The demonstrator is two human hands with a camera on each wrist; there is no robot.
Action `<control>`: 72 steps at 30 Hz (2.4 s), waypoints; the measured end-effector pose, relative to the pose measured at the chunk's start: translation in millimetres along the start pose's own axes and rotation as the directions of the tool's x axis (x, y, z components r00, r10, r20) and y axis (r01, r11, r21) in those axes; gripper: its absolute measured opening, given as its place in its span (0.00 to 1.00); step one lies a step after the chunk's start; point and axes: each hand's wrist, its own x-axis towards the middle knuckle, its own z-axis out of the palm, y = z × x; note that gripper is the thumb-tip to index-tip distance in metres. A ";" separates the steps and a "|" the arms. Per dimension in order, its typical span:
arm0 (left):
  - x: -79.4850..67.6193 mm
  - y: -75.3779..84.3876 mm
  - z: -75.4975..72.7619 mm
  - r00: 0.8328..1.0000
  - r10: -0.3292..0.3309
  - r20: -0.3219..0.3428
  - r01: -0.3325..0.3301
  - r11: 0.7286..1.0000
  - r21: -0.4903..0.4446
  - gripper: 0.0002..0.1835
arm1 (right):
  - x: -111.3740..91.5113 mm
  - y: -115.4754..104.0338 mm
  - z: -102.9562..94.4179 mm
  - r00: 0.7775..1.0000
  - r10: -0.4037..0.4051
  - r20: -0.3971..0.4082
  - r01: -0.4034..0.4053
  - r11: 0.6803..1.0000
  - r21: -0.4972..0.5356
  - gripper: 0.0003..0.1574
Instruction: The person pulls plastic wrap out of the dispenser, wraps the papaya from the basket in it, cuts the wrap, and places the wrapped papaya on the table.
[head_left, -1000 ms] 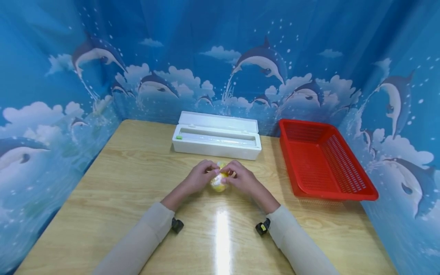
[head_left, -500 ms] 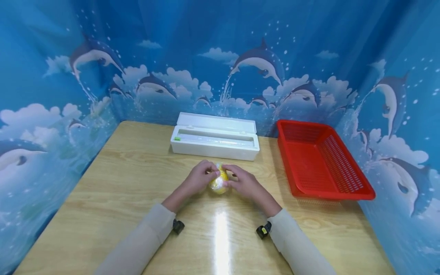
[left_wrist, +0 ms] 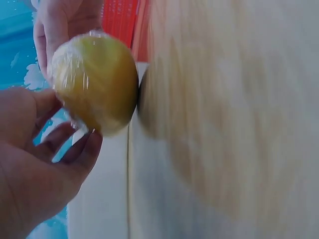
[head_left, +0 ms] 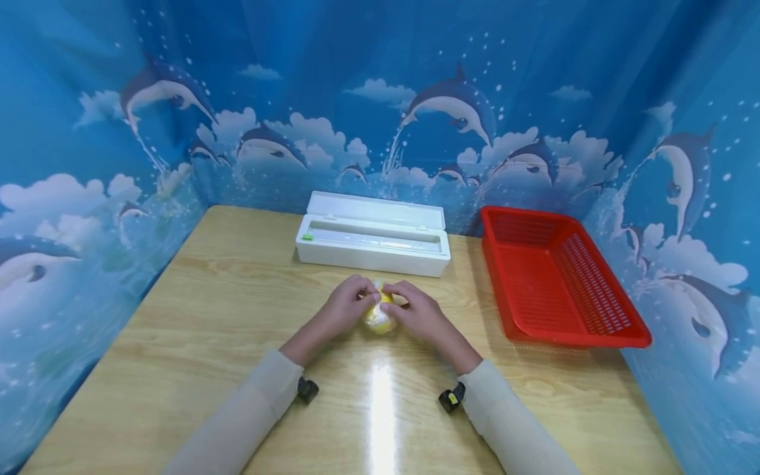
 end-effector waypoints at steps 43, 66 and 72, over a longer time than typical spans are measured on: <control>6.4 -4.2 -17.7 0.979 0.018 0.204 -0.052 0.985 0.164 0.26 | 6.5 0.5 2.0 1.000 -0.027 0.015 0.027 0.998 0.049 0.21; 4.9 3.2 -17.5 0.970 0.003 0.245 -0.047 0.983 0.175 0.23 | -0.6 -6.1 4.9 0.998 -0.013 -0.056 0.014 1.000 0.024 0.22; 5.6 2.0 -15.9 0.967 0.008 0.255 -0.047 0.988 0.148 0.22 | -3.3 -2.5 3.1 0.998 0.013 -0.055 -0.014 1.000 -0.023 0.25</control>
